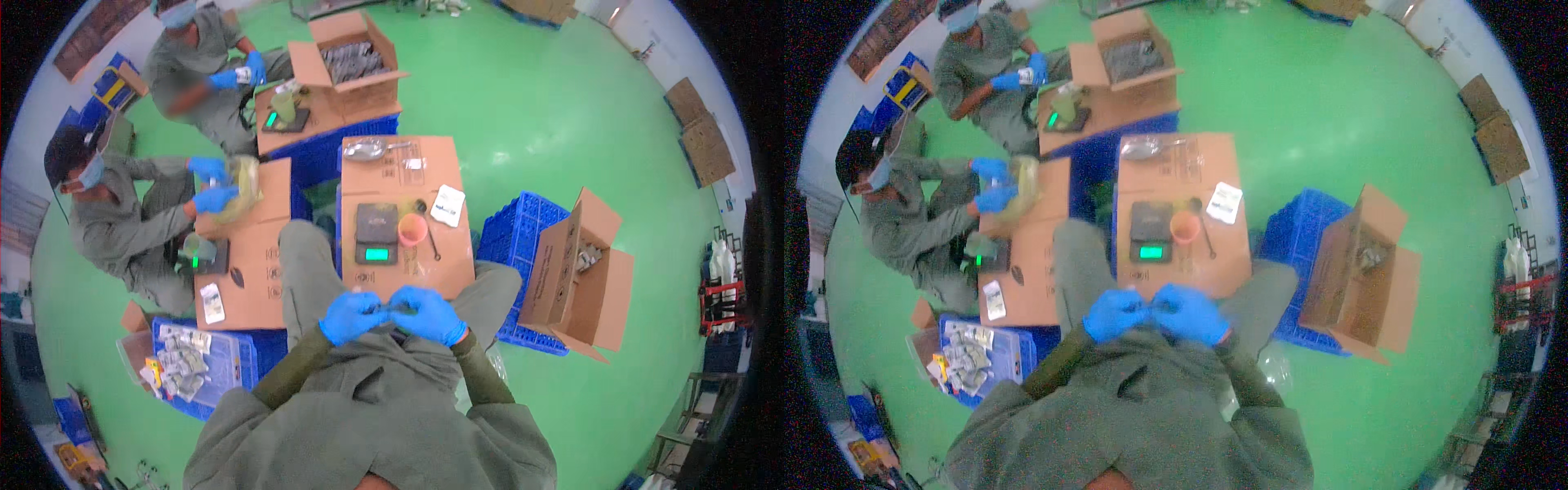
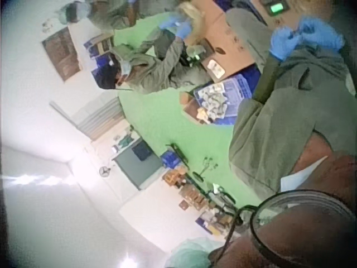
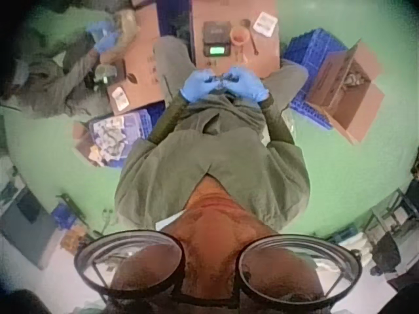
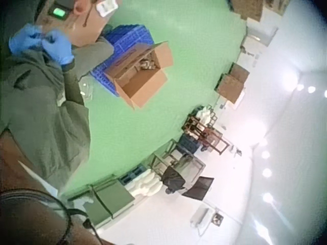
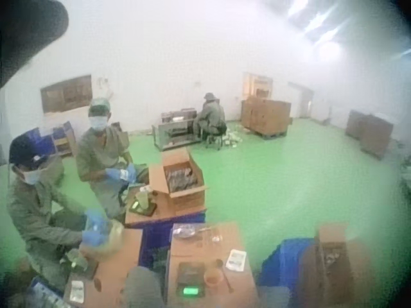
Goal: Weighing and packing small items or herbal powder into bags and boxes.
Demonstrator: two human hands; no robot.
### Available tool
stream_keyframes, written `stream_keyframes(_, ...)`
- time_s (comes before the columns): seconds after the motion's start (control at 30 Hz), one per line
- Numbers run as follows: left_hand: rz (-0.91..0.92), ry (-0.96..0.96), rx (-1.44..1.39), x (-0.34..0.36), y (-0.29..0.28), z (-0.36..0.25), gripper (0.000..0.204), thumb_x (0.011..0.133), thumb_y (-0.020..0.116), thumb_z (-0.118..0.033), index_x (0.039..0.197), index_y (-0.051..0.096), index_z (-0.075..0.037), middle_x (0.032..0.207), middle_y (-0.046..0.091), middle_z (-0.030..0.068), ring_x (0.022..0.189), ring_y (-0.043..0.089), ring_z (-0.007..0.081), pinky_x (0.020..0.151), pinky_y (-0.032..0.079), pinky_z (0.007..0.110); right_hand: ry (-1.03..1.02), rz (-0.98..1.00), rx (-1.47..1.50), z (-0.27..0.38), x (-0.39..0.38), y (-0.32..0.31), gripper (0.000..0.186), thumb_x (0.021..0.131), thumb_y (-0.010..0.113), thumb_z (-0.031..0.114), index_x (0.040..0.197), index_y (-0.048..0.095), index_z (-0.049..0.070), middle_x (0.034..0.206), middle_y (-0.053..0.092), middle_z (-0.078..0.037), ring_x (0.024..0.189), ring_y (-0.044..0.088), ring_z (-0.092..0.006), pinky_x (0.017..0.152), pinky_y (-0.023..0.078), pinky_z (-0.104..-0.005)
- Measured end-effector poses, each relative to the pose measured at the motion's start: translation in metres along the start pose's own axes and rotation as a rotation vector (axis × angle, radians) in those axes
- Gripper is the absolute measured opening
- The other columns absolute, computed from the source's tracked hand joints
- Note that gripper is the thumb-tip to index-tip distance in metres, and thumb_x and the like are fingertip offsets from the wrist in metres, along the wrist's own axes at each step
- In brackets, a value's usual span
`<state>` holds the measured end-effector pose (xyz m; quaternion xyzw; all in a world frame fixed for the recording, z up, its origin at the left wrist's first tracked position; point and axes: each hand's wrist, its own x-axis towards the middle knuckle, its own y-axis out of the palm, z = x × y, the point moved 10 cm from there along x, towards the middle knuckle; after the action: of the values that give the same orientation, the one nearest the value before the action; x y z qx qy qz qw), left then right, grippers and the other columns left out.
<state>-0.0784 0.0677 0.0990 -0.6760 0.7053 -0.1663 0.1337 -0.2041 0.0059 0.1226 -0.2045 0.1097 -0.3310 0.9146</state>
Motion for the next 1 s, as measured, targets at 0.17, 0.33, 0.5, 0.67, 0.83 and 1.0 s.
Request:
stream_keyframes(0.17,0.131,-0.143,-0.05,-0.004,0.003,0.019,0.03,0.088,0.076,-0.031,0.103,0.073,-0.005,0.084,0.073,0.0125,0.072,0.066,0.0132,0.067,0.053,0.032,0.028,-0.004,0.17,-0.01,0.001,0.005,0.026,0.088,0.071,0.028,0.097,0.069,0.004,0.091,0.069,-0.013,0.081,0.067,-0.0219,0.073,0.053,-0.036)
stream_keyframes(0.33,0.228,-0.083,0.168,0.0,0.008,0.015,0.038,0.09,0.073,-0.037,0.118,0.073,-0.011,0.09,0.075,0.0127,0.075,0.069,0.0151,0.072,0.055,0.033,-0.069,0.019,0.042,0.003,0.0,0.006,0.028,0.09,0.068,0.033,0.099,0.07,0.007,0.096,0.069,-0.011,0.087,0.067,-0.028,0.079,0.052,-0.0399)
stream_keyframes(0.5,0.372,-0.092,0.252,0.0,0.024,0.018,0.036,0.094,0.065,-0.041,0.12,0.071,-0.016,0.101,0.071,0.02,0.087,0.072,0.0319,0.079,0.055,0.039,-0.032,0.143,-0.089,-0.017,0.002,0.02,0.033,0.091,0.067,0.036,0.105,0.071,0.007,0.108,0.068,-0.013,0.096,0.067,-0.0316,0.086,0.052,-0.0425)
stream_keyframes(0.67,0.469,-0.227,-0.351,-0.006,0.029,0.038,0.062,0.088,0.073,-0.037,0.139,0.053,-0.006,0.119,0.065,0.0115,0.102,0.062,0.0188,0.094,0.049,0.037,-0.179,0.091,0.02,0.015,-0.001,0.006,0.032,0.091,0.067,0.031,0.109,0.071,0.004,0.125,0.065,-0.013,0.11,0.063,-0.0324,0.095,0.05,-0.0412)
stream_keyframes(0.83,0.758,-0.315,-0.864,-0.031,0.062,0.039,0.106,0.083,0.08,-0.033,0.161,0.013,-0.007,0.157,0.031,0.0107,0.14,0.037,0.0228,0.116,0.032,0.04,-0.273,0.112,-0.047,0.041,-0.005,0.007,0.03,0.094,0.064,0.026,0.114,0.071,0.004,0.134,0.061,-0.015,0.12,0.058,-0.0334,0.103,0.046,-0.0424)
stream_keyframes(1.0,0.427,-0.011,-0.341,0.0,0.043,0.025,0.103,0.074,0.084,-0.034,0.155,0.029,-0.004,0.154,0.038,0.0168,0.144,0.034,0.026,0.12,0.024,0.044,-0.075,0.101,0.229,0.004,0.003,0.004,0.035,0.096,0.06,0.021,0.124,0.067,0.002,0.142,0.056,-0.012,0.125,0.056,-0.0277,0.108,0.043,-0.039)
